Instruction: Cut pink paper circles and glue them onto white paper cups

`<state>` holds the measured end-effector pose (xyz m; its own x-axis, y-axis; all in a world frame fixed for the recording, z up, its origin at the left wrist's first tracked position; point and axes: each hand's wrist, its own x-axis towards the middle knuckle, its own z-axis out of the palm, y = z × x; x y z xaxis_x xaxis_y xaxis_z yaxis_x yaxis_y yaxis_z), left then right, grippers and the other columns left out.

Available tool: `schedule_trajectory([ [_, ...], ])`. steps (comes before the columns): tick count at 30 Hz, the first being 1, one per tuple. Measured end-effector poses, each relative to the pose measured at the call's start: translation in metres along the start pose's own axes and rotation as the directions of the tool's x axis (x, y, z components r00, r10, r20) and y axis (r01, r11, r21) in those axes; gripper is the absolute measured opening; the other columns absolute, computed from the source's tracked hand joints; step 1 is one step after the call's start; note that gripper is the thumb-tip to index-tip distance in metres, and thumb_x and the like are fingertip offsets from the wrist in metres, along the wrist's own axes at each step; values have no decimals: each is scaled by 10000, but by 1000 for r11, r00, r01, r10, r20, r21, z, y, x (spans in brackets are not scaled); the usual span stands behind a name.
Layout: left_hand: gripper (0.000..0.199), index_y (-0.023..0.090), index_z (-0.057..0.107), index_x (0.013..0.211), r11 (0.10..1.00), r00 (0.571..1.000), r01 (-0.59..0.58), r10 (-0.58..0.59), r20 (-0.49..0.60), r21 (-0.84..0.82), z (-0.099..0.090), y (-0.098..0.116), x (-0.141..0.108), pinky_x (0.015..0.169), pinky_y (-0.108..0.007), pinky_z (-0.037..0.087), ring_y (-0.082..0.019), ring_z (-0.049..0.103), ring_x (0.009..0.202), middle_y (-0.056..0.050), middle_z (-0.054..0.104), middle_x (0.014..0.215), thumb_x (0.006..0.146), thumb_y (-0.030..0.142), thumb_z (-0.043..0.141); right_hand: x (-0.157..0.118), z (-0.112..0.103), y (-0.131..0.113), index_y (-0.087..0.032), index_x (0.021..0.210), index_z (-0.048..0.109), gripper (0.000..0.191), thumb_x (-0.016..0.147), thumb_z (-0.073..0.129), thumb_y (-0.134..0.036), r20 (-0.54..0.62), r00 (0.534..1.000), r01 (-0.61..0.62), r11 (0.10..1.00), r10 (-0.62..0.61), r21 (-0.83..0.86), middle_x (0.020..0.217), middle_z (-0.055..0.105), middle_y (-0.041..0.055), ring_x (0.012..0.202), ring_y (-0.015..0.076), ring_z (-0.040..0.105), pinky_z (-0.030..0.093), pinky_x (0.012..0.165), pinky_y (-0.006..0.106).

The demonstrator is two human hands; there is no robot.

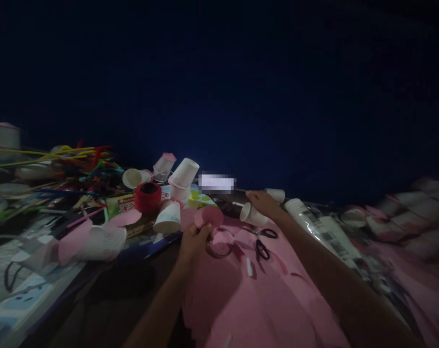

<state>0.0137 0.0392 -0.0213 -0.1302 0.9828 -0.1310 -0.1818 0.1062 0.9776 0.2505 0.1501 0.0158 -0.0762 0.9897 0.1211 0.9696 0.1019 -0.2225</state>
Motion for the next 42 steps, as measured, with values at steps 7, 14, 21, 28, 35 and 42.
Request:
schedule_trajectory([
  [7, 281, 144, 492, 484, 999, 999, 35, -35, -15, 10, 2, 5, -2, 374, -178, 225, -48, 325, 341, 46, 421, 358, 663, 340, 583, 52, 10, 29, -171, 1136, 515, 304, 863, 513, -305, 8, 984, -176, 976, 179, -129, 1146, 542, 75, 958, 186, 568, 490, 798, 392],
  [14, 263, 154, 487, 489, 998, 998, 56, -55, -42, 23, 2, 0, 1, 365, -175, 230, -54, 338, 333, 49, 412, 341, 663, 329, 576, 73, 40, 28, -149, 1134, 517, 318, 858, 521, -306, 46, 984, -159, 969, 170, -188, 1137, 547, 87, 961, 193, 569, 487, 801, 389],
  [21, 232, 155, 489, 518, 998, 998, 51, -50, -38, 27, 3, -4, 2, 368, -176, 248, -56, 363, 345, 46, 457, 394, 654, 318, 581, 70, 39, 31, -138, 1135, 515, 326, 856, 524, -306, 9, 972, -230, 963, 234, -142, 1135, 546, 93, 959, 195, 569, 486, 801, 392],
  [28, 218, 153, 497, 512, 1000, 999, 27, -27, -40, -8, 1, -5, 2, 376, -185, 249, -62, 371, 351, 47, 459, 397, 637, 308, 586, 62, 18, 20, -133, 1122, 523, 316, 854, 528, -299, -116, 954, -263, 957, 278, 124, 1127, 551, 95, 964, 197, 567, 483, 808, 394],
  [35, 244, 147, 500, 508, 999, 1000, 23, -23, -17, -47, 0, 1, 0, 383, -186, 261, -59, 370, 355, 40, 461, 406, 661, 326, 562, -13, -45, -4, -172, 1086, 442, 228, 865, 403, -214, -290, 920, -79, 848, 265, 524, 979, 618, 69, 862, 155, 635, 516, 740, 324],
  [42, 222, 137, 517, 522, 999, 993, -31, 32, 112, -10, 8, 0, -12, 398, -184, 285, -68, 403, 387, 32, 459, 412, 667, 301, 558, -145, -13, -81, -206, 883, 554, 195, 712, 634, -255, -224, 969, 168, 386, 103, 907, 799, 644, 28, 761, 168, 625, 484, 751, 341],
])
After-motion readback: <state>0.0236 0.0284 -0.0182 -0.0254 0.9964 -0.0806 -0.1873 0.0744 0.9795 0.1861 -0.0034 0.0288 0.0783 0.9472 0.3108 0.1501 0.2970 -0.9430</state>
